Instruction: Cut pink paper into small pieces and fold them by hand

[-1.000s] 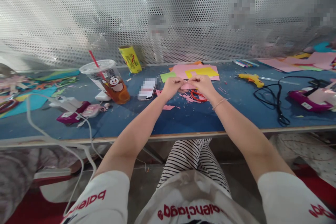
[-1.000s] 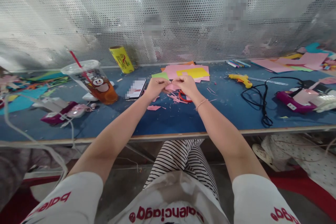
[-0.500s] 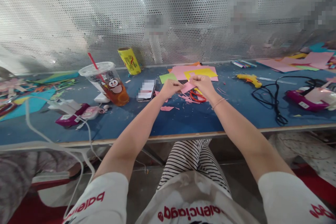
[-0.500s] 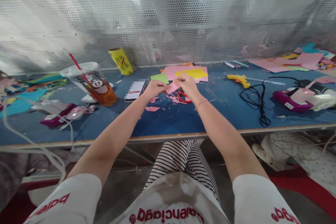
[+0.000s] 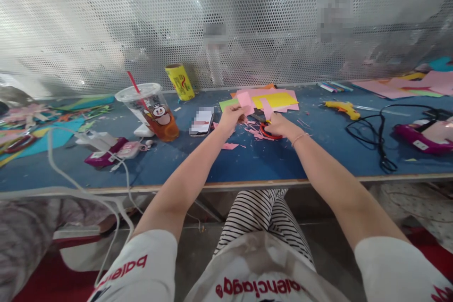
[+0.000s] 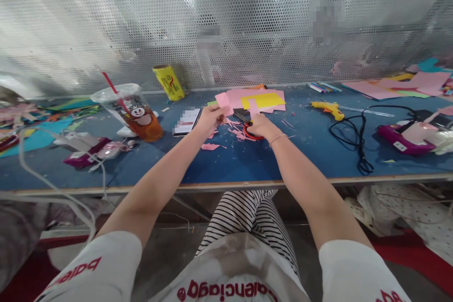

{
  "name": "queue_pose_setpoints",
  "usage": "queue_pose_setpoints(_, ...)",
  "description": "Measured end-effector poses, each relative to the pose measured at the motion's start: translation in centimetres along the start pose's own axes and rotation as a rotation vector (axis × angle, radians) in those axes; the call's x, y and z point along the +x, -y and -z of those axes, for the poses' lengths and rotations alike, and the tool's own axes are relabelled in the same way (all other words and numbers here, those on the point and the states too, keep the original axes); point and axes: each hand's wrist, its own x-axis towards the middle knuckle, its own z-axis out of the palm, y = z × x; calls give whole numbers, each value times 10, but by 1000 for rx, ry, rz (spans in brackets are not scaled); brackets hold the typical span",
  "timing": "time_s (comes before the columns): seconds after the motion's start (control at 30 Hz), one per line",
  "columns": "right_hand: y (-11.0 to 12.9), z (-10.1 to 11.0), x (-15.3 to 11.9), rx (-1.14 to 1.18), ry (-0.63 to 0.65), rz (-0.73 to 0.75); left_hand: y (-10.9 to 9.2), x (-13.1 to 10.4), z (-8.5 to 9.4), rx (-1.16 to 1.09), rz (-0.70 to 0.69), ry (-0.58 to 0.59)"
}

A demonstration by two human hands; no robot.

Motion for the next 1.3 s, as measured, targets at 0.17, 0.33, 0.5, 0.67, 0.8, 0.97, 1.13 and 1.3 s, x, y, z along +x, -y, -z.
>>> queue_pose_setpoints(0.17,7,2,-3,-76,54,36,-1,-1,-1,-40,18,4)
queue_pose_setpoints(0.33,2,12,-5,-130,51,73,2,3,2,-120,-59,-33)
queue_pose_setpoints(0.5,5,19,-3,192,-7,-121,2,7,6,-117,-202,-75)
queue_pose_setpoints(0.67,34,14,-9,1108,-61,-88,2,5,8,142,-324,-164)
queue_pose_setpoints(0.8,53,13,-18,1297,-139,82,3,2,4,271,-444,-143)
queue_pose_setpoints(0.97,59,15,-22,1291,-174,57,6,0,0,355,-567,-118)
queue_pose_setpoints(1.13,60,16,-18,1192,-234,8,8,-1,-3,243,-546,-39)
queue_pose_setpoints(1.3,58,20,-16,1107,-269,-14,9,-3,-9,-9,-369,-26)
